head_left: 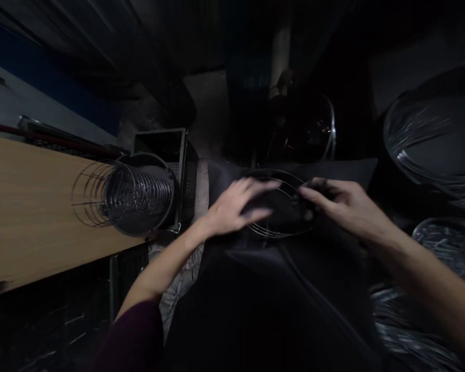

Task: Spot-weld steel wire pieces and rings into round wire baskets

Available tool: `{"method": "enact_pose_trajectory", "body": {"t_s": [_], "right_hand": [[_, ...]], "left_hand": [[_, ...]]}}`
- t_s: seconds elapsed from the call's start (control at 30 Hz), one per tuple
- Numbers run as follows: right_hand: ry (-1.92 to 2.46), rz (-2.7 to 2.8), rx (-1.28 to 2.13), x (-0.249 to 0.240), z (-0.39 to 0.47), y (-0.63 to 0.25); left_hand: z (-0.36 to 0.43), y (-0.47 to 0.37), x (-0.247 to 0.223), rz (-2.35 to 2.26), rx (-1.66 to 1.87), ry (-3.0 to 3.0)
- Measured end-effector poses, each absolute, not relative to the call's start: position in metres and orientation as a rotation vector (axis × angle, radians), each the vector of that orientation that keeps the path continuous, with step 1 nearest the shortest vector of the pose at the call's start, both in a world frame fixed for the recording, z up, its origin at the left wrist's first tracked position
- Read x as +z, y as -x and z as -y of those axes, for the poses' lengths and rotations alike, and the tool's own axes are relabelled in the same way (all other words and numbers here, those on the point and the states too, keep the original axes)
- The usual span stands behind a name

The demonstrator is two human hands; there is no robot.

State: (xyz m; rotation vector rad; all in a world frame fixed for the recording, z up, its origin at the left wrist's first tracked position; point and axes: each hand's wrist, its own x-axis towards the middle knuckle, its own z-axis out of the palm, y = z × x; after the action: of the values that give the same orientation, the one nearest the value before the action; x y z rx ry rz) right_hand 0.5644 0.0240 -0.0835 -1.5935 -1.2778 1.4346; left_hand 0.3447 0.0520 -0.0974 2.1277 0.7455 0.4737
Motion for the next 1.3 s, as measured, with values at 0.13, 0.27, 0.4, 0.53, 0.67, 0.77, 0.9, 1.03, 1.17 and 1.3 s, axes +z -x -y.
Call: {"method": "enact_pose_trajectory", "body": {"t_s": [0.13, 0.27, 0.4, 0.53, 0.67, 0.77, 0.9, 1.03, 1.17, 1.3], "right_hand": [[1.569, 1.227, 1.426, -0.078, -0.013, -0.557], [1.55, 1.222, 1.346, -0.089, -0.02, -0.537], [1.555, 1.035, 1.377, -0.093, -0.052, -0.539], [1.467, 0.929, 1.447, -0.077, -0.085, -0.547], [1.402, 0.897, 1.432, -0.061, -0.11, -0.551], [1.384, 0.898, 1.418, -0.056, -0.128, -0.555], [1.343, 0.881, 1.43, -0.054, -0.15, -0.562], [1.324, 0.934, 1.393, -0.049, -0.168, -0.564], [1.344, 0.948, 1.387, -0.041, -0.18, -0.561], [1.378, 0.914, 1.358, -0.041, -0.19, -0.56]], "left_hand": [[-0.001, -0.316, -0.168, -0.881, 0.264, -2.547], [-0.015, -0.329, -0.2, -1.003, 0.401, -2.602], [-0.062, -0.34, -0.165, -0.971, 0.471, -2.528], [-0.086, -0.35, -0.136, -1.018, 0.788, -2.418], [-0.103, -0.361, -0.135, -0.977, 1.174, -2.316], [-0.124, -0.367, -0.13, -0.946, 1.192, -2.315], [-0.153, -0.37, -0.117, -0.921, 1.163, -2.358], [-0.17, -0.374, -0.111, -0.937, 1.182, -2.395], [-0.18, -0.376, -0.11, -0.948, 1.262, -2.39], [-0.188, -0.378, -0.113, -0.953, 1.278, -2.275]]}}
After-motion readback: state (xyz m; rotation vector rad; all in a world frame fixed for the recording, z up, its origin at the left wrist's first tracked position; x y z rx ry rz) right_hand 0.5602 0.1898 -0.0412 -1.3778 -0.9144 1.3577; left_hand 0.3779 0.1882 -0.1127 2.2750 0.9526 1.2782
